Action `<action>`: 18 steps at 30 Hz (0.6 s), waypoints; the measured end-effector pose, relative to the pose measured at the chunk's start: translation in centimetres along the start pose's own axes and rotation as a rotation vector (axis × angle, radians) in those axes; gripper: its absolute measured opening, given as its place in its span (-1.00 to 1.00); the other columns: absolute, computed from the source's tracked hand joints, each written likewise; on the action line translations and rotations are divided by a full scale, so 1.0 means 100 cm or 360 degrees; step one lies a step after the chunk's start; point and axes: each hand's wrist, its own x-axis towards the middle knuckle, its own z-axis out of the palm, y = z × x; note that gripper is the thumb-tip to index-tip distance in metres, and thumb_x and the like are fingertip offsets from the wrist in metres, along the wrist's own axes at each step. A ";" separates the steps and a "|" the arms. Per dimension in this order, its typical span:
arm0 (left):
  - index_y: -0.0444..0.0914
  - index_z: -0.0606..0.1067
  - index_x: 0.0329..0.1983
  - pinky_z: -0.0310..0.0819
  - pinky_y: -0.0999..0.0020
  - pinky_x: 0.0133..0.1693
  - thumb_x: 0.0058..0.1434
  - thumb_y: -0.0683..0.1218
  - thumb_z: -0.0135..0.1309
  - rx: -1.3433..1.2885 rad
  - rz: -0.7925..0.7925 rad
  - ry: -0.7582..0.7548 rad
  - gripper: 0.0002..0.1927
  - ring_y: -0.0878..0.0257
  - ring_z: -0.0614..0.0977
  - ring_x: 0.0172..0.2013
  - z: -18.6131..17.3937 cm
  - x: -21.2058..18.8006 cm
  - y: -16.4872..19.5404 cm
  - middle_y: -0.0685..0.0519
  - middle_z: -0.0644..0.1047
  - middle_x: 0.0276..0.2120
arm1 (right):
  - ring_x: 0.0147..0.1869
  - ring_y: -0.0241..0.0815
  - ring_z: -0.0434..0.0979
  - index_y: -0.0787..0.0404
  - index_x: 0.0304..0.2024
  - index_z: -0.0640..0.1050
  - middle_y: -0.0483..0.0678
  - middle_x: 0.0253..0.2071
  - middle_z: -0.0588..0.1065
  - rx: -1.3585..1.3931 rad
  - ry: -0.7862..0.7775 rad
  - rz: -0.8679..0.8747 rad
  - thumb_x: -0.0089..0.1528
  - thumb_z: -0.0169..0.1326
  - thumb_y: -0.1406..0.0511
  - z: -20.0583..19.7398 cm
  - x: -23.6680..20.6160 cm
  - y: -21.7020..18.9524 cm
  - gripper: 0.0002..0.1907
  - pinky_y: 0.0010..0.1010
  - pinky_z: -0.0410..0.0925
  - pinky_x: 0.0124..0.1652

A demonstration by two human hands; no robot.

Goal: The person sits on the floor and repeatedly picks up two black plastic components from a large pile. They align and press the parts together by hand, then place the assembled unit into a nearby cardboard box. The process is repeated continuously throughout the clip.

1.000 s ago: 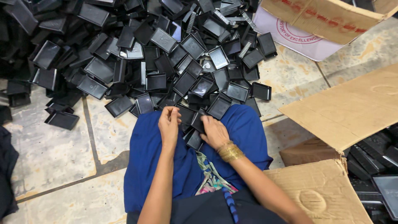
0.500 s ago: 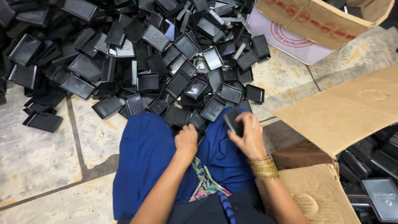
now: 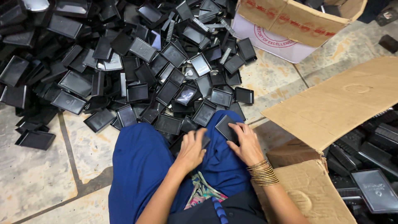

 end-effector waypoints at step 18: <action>-0.14 0.16 0.49 0.46 0.28 0.10 0.50 0.11 -0.18 -0.2517 0.0166 0.0304 -0.45 0.21 0.55 0.07 -0.045 0.006 0.040 -0.02 0.45 0.13 | 0.15 -0.13 0.61 0.10 0.43 0.27 0.07 0.12 0.53 0.1264 -0.0154 0.0342 0.16 0.30 0.23 0.014 0.016 -0.088 -0.18 -0.31 0.47 0.12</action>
